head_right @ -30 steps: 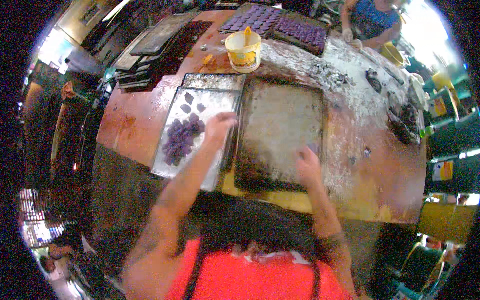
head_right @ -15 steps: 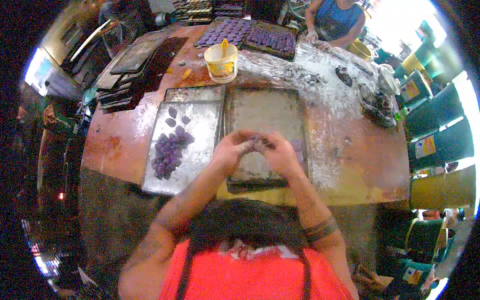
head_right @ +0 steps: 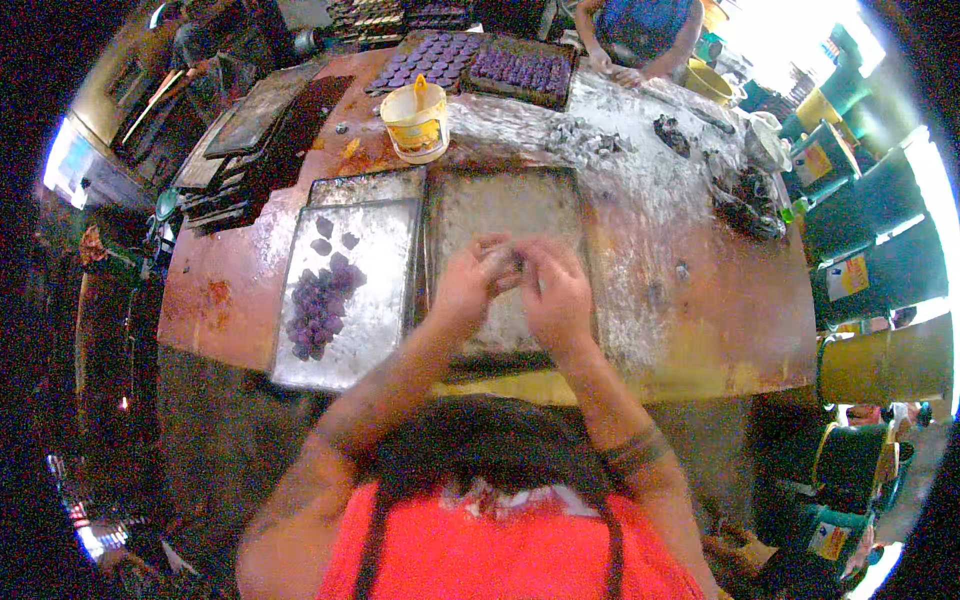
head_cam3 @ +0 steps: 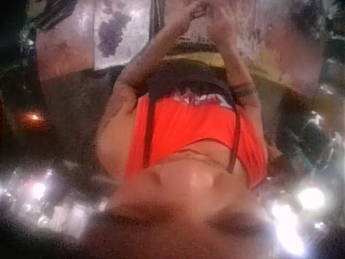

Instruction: The person takes dough pieces, rolls them into balls by hand, and arranges them onto a baking tray.

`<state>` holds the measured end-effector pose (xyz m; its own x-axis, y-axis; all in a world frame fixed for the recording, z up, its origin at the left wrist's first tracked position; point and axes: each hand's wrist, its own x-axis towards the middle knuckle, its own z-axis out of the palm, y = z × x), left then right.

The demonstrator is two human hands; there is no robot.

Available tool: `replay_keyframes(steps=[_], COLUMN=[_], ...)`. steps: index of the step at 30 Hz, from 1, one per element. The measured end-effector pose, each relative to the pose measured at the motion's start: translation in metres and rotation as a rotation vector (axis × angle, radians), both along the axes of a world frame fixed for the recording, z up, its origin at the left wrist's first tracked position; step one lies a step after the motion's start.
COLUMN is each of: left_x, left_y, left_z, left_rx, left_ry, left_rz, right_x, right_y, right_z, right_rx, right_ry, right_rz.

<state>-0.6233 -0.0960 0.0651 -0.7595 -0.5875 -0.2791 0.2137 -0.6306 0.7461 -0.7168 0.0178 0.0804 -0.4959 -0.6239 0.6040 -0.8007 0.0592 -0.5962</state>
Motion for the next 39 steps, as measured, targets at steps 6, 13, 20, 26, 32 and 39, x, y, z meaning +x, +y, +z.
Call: replay_keyframes(steps=[6, 13, 20, 26, 32, 39], left_x=[-0.012, -0.044, -0.053, -0.067, -0.007, 0.032], left_y=[-0.001, 0.057, 0.064, 0.079, 0.078, 0.08], left_z=[-0.018, -0.052, -0.078, -0.075, -0.091, -0.103], left_rx=[-0.079, 0.351, -0.143, -0.859, -0.436, -0.297], left_ry=[-0.093, 0.145, -0.458, -0.679, -0.646, -0.541], left_rz=[-0.164, -0.326, 0.124, 0.004, 0.048, -0.117], right_x=[-0.033, -0.078, -0.074, -0.175, -0.169, -0.174], right_y=[0.011, 0.042, 0.056, 0.013, 0.006, 0.02], right_z=[0.019, -0.033, -0.09, -0.126, -0.127, -0.107], right_rx=[0.157, 0.149, 0.245, 0.596, 0.816, 0.765], right_ry=[-0.157, -0.331, -0.974, -0.692, 0.052, -0.268], right_rz=[0.296, 0.317, 0.233, -0.005, 0.064, 0.127])
